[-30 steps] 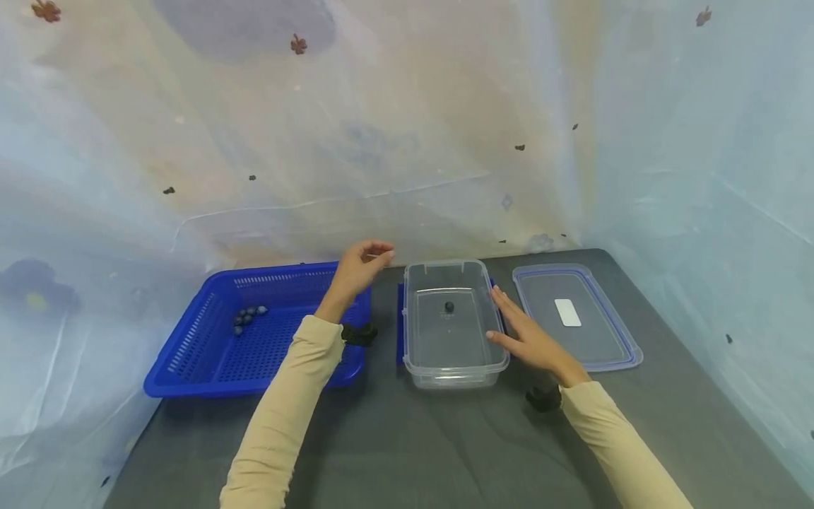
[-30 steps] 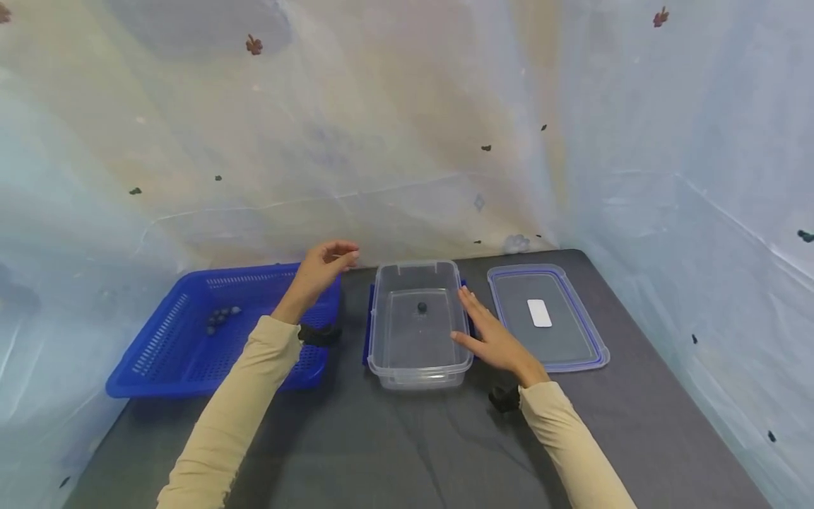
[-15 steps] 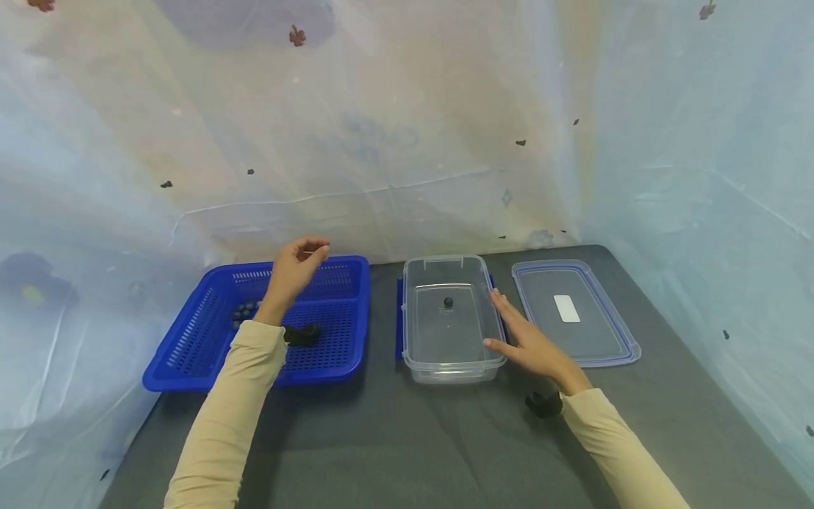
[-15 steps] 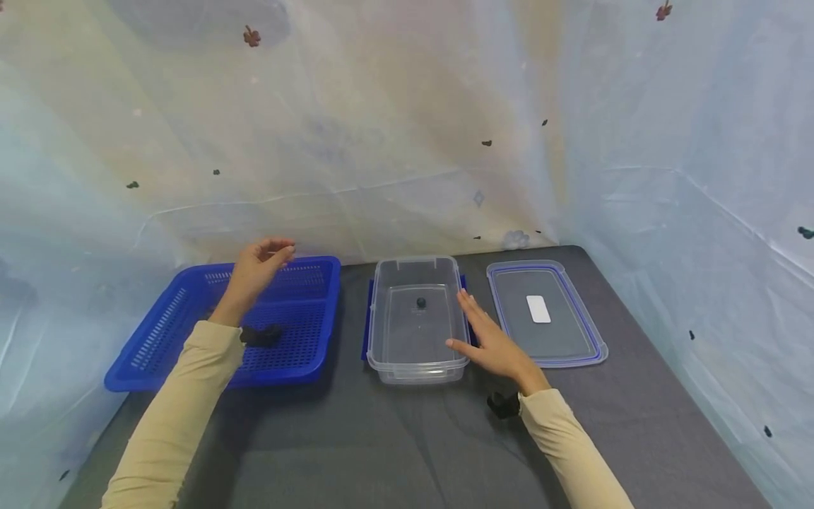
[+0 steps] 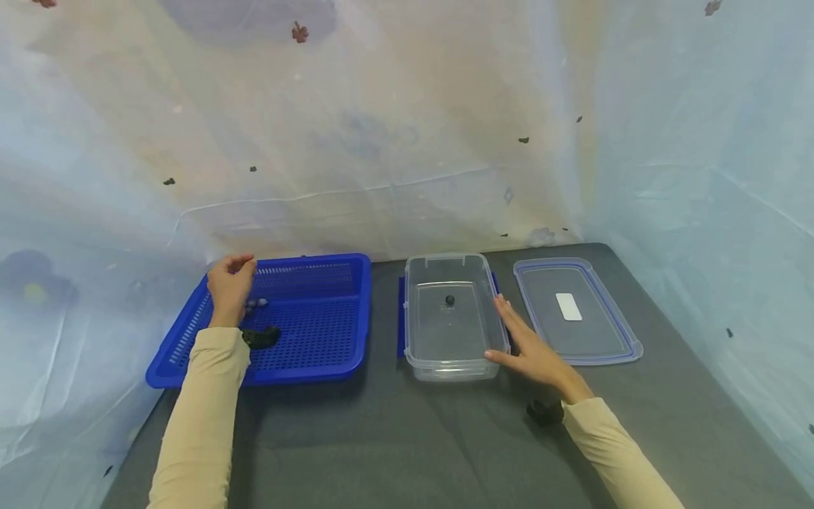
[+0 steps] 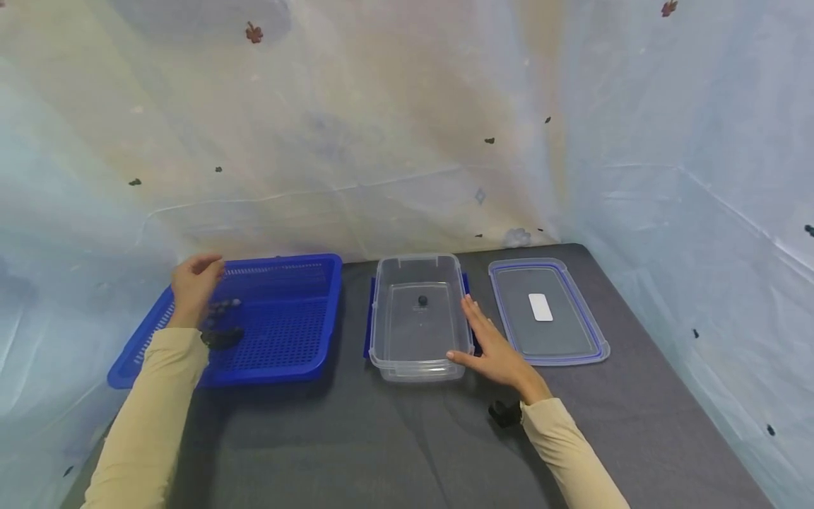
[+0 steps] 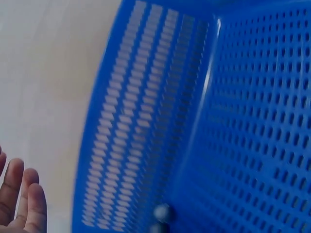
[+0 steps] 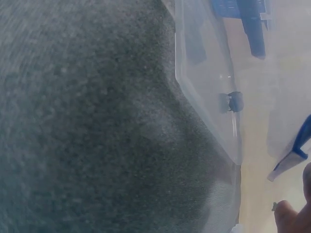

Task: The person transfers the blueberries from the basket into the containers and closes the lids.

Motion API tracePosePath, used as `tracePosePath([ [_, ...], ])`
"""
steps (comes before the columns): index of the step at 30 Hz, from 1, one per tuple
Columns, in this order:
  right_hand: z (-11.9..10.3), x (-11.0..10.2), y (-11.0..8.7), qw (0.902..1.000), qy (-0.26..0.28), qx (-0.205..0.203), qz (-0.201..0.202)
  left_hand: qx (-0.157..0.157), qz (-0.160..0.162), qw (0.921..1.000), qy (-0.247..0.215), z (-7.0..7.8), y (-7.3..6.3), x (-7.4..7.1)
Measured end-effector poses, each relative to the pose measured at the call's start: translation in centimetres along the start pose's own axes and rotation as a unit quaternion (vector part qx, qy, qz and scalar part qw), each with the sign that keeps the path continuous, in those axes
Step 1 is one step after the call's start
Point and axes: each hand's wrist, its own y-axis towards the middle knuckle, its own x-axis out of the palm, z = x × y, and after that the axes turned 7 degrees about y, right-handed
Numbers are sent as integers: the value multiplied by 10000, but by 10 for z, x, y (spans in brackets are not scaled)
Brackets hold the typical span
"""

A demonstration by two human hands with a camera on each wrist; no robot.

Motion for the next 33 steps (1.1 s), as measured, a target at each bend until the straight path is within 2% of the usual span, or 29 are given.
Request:
tracePosePath([
  [4, -1, 1, -2, 10000, 42, -36, 54, -547, 331, 9980, -9, -15, 8, -3],
  [7, 0, 3, -4, 9999, 65, -85, 56, -873, 414, 9953, 55, -24, 11, -5],
  [14, 4, 6, -6, 9999, 1, -12, 139, -1267, 468, 9907, 193, -35, 12, -5],
  [17, 4, 6, -6, 9999, 20, -8, 147, -1282, 378, 9903, 373, -42, 11, -5],
  [22, 4, 7, -5, 9998, 73, -92, 136, -1055, 40, 9899, 950, -55, 10, -9],
  [25, 5, 8, -5, 9998, 76, -128, 134, -974, -133, 9885, 1146, -64, 8, -13],
  [29, 4, 8, -6, 9999, 69, -55, 138, -1033, -294, 9862, 1257, -78, 7, -16],
  [33, 5, 9, -7, 9998, 54, -60, 160, -1042, -419, 9813, 1566, -87, 7, -16],
])
